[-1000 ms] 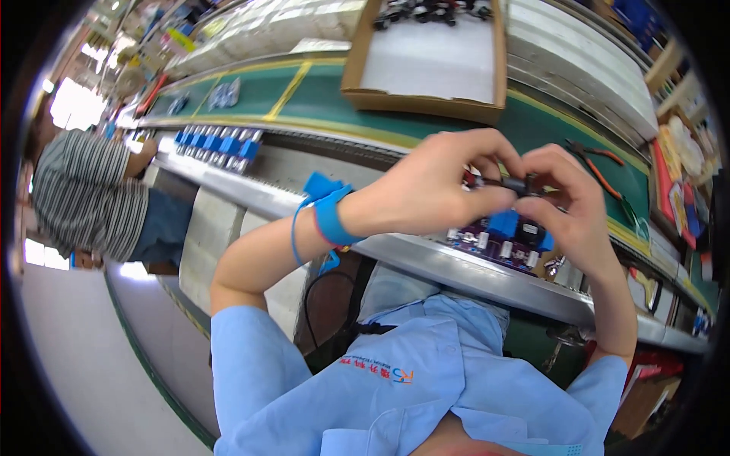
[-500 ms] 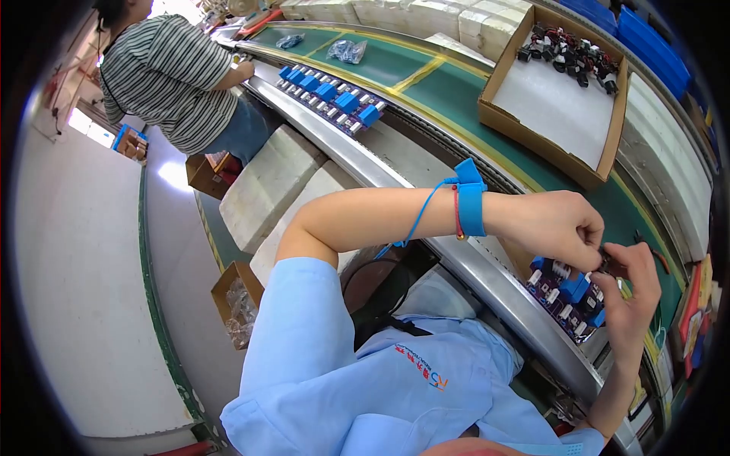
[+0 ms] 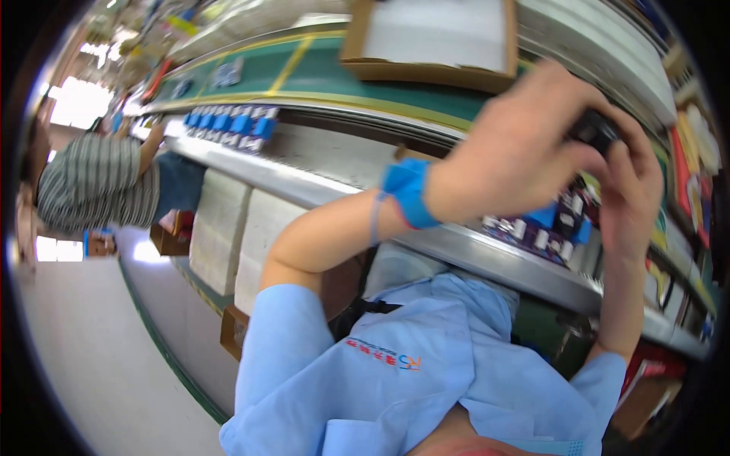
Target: The person assembles electronic components and capacitors onto circuit boards by hand, taking them from a box and using pliers to secure them.
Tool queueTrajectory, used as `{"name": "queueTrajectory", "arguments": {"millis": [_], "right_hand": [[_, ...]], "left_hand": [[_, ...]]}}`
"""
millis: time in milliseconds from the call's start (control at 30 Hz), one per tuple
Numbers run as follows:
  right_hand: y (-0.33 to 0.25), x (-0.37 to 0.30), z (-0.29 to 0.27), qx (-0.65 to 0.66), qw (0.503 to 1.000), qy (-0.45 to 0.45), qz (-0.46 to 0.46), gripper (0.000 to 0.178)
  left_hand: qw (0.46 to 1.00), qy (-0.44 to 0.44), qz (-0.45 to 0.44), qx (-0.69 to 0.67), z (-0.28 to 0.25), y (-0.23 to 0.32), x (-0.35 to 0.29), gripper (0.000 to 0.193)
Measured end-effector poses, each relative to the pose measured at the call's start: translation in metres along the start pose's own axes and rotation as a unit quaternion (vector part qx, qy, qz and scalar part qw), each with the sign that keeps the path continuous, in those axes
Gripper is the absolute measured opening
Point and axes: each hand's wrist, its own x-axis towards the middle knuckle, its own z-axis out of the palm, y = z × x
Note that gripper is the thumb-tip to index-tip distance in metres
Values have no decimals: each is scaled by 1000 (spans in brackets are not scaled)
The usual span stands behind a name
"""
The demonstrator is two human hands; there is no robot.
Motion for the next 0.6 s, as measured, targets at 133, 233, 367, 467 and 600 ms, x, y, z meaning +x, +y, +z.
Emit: {"name": "queueTrajectory", "arguments": {"millis": [133,233,367,467,600], "right_hand": [[5,-2,-10,-62,997,-26,24,42],[-5,-12,-37,-198,979,-37,-8,39],[-16,-32,-90,-370,927,59,21,29],[-13,-58,-163,-396,917,42,39,35],[12,-75,-159,-358,897,-50,252,32]], "left_hand": [[1000,-18,2,-14,3,-13,0,36],[981,-134,-139,-19,-10,-8,1,39],[949,-269,-146,76,-17,2,-6,35],[923,-346,-127,110,12,7,-7,31],[894,-415,-74,153,30,3,-19,33]]}}
